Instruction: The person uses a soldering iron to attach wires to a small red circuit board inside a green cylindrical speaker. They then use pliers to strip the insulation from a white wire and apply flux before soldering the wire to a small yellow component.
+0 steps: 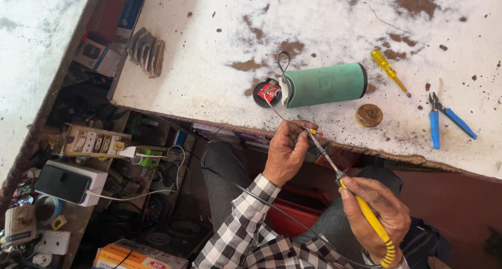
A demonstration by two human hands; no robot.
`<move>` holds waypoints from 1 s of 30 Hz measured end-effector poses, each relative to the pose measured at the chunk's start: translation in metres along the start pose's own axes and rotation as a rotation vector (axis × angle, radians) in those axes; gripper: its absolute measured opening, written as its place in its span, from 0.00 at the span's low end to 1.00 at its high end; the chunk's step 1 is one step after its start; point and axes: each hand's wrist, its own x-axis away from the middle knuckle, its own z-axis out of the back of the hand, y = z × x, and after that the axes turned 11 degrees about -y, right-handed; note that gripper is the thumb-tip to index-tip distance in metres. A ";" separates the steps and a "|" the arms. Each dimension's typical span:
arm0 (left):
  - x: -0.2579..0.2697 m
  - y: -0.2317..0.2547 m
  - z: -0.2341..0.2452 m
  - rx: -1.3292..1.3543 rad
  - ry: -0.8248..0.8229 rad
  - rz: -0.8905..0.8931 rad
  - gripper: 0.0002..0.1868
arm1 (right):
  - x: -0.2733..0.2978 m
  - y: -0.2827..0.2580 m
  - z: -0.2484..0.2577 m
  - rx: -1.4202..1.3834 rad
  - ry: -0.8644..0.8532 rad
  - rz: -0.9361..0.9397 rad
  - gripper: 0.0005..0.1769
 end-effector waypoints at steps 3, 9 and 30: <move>0.001 -0.001 0.000 -0.010 0.004 0.000 0.03 | 0.001 0.000 -0.001 0.025 0.006 0.000 0.13; 0.001 0.000 0.000 -0.017 0.004 0.016 0.05 | 0.001 0.001 -0.001 0.022 0.011 0.001 0.13; 0.000 0.000 0.000 0.051 0.001 0.014 0.03 | 0.003 0.001 -0.001 -0.015 0.028 -0.034 0.12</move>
